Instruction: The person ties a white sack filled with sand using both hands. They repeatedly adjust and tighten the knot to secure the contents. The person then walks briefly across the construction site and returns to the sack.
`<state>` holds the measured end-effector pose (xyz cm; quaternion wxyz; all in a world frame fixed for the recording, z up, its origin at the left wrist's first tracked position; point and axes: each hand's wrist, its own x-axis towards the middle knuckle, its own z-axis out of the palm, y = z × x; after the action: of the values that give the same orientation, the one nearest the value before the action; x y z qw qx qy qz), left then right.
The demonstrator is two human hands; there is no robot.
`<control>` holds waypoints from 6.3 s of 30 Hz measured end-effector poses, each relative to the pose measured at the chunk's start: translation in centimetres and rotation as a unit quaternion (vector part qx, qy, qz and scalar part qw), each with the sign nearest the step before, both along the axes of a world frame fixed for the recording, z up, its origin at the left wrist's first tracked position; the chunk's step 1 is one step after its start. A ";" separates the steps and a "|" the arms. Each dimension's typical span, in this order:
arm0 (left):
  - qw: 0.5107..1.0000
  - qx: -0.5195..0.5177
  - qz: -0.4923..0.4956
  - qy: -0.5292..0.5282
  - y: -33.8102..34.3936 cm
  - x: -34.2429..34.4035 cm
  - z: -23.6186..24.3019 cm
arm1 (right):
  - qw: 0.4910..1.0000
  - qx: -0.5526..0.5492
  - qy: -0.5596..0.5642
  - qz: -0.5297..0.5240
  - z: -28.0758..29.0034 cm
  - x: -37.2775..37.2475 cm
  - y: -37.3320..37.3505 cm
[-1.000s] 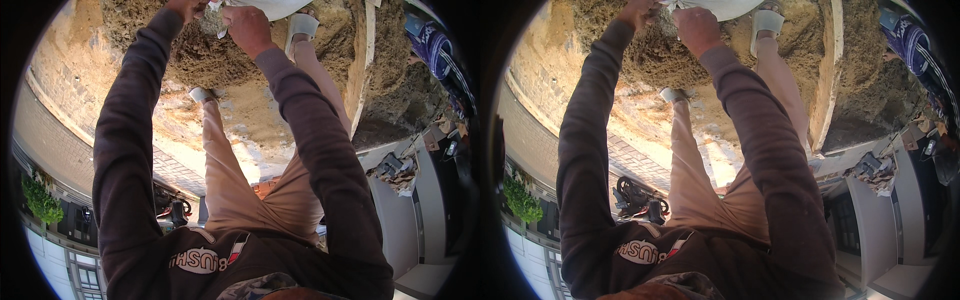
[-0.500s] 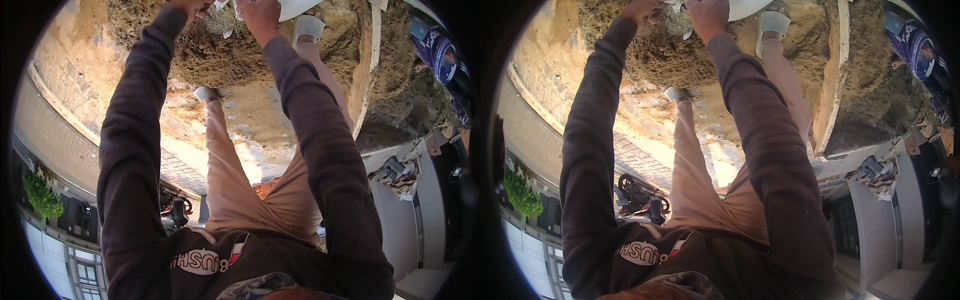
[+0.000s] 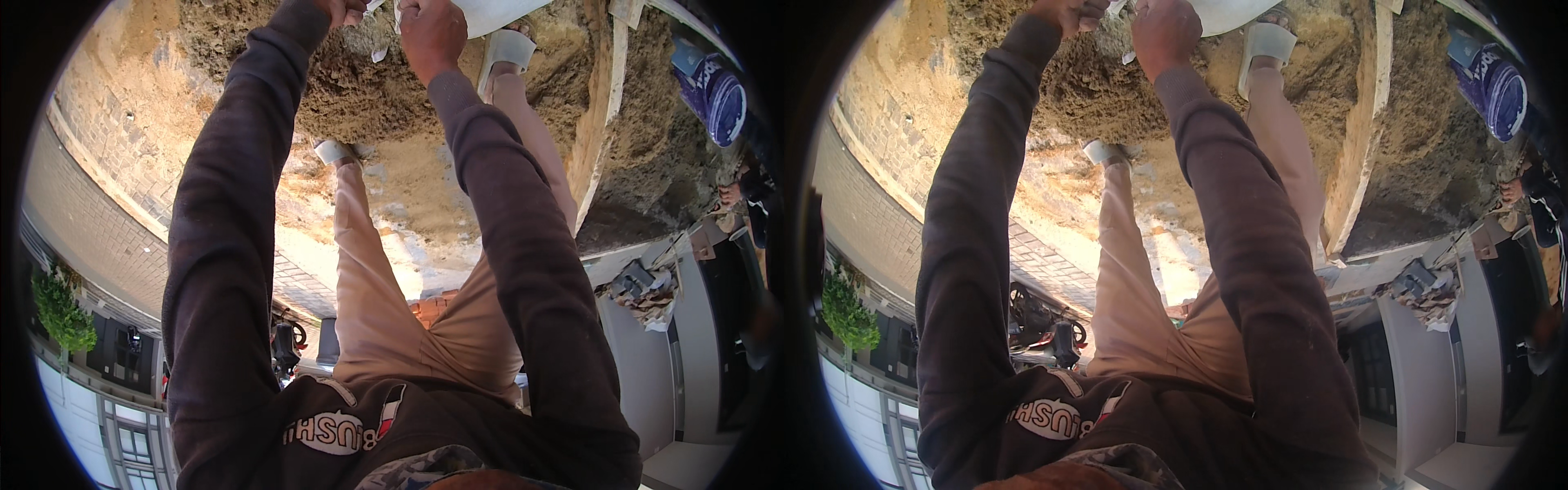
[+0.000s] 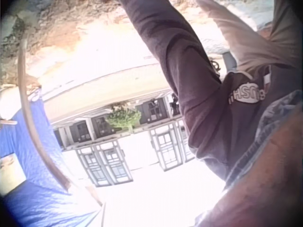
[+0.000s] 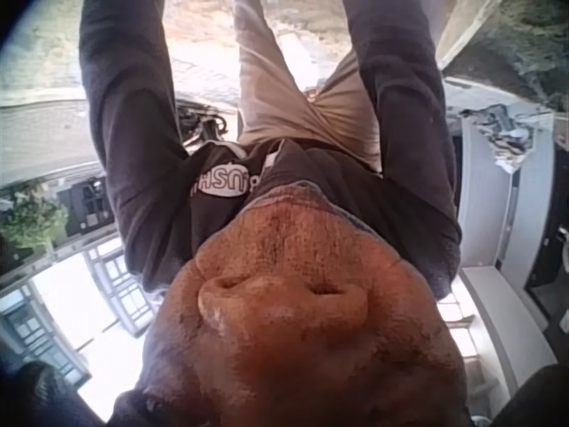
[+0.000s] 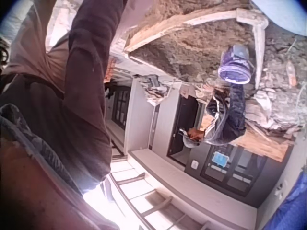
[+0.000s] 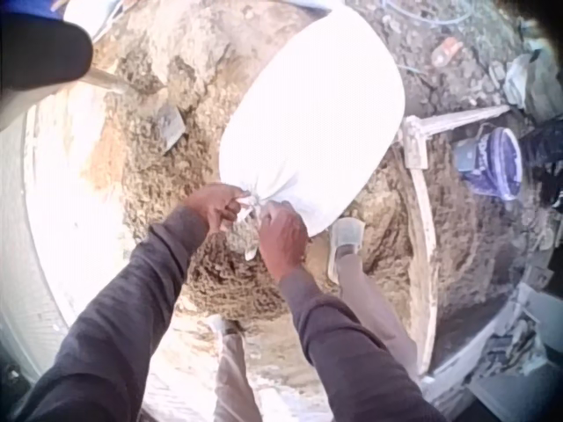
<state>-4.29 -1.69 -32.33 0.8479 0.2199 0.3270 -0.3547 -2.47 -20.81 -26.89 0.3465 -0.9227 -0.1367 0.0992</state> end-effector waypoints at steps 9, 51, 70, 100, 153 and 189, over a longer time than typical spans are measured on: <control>0.968 0.223 -0.057 0.099 -1.3 1.1 0.8 | 0.980 -0.115 -0.084 0.140 3.1 0.3 0.4; 0.962 0.245 0.041 -0.112 -2.6 -1.8 4.2 | 0.784 0.269 0.548 -0.116 -0.8 0.9 -0.8; 0.949 0.289 0.072 -0.108 -3.0 -1.9 5.6 | 0.999 0.016 0.034 0.012 -0.3 1.6 1.3; 0.976 0.207 0.067 0.004 -2.7 -3.1 2.6 | 0.969 0.164 0.146 0.116 0.1 1.1 0.3; 0.877 0.418 0.086 -0.221 -6.7 -5.4 0.3 | 0.899 0.153 0.409 -0.043 -1.8 6.7 -2.6; 0.878 0.312 0.347 -0.104 -12.6 -5.6 0.6 | 0.829 0.113 0.548 0.011 1.4 5.0 -3.7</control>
<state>-9.90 -14.24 -31.70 0.8334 0.3811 0.3856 0.1077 2.57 -24.54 -25.44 0.4652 -0.6696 0.0548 0.5764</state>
